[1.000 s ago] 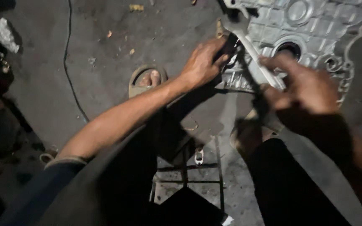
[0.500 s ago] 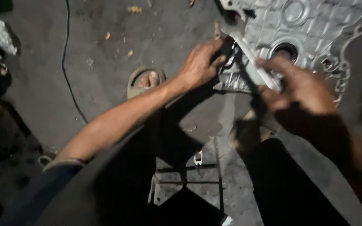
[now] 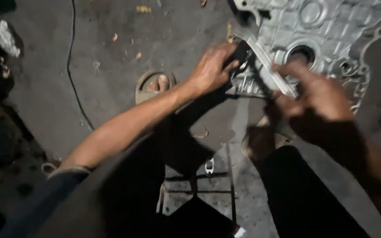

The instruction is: The person uses a wrench to loosen and remove bolts from a metallic engine casing. They then use a scraper to clean the surface and reinsert the bolts by hand.

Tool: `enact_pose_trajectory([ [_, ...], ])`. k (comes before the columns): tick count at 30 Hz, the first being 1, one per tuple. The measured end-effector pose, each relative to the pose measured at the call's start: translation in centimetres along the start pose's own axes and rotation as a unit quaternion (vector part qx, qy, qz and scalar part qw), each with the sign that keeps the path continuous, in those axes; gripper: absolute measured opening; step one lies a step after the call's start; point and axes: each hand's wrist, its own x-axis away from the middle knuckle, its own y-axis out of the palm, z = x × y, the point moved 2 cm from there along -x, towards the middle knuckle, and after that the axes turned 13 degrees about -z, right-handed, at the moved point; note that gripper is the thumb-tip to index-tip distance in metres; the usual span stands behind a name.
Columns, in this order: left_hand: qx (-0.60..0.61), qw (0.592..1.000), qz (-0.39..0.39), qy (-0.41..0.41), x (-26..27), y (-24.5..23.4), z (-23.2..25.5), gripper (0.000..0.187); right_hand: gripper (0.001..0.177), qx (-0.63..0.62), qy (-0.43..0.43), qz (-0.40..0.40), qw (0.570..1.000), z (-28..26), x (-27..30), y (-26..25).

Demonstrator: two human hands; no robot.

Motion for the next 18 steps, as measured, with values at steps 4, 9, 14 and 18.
enact_pose_trajectory([
  [4,-0.016,0.999,0.014,0.033,0.4,-0.2,0.5,0.033,0.044,-0.014,-0.077,0.064,0.995,-0.6,0.5,-0.4],
  [9,0.017,1.0,-0.003,0.021,-0.7,0.1,0.2,0.032,0.046,0.0,0.056,-0.021,0.998,0.4,-0.1,-0.7],
  [14,-0.033,0.999,-0.007,0.003,1.0,0.6,-0.5,0.027,0.041,0.053,0.135,-0.097,0.985,0.3,-0.1,1.1],
  [18,-0.007,0.999,0.016,0.044,-0.3,0.9,-0.8,0.033,0.04,0.06,0.127,-0.095,0.986,0.3,-0.3,-0.9],
])
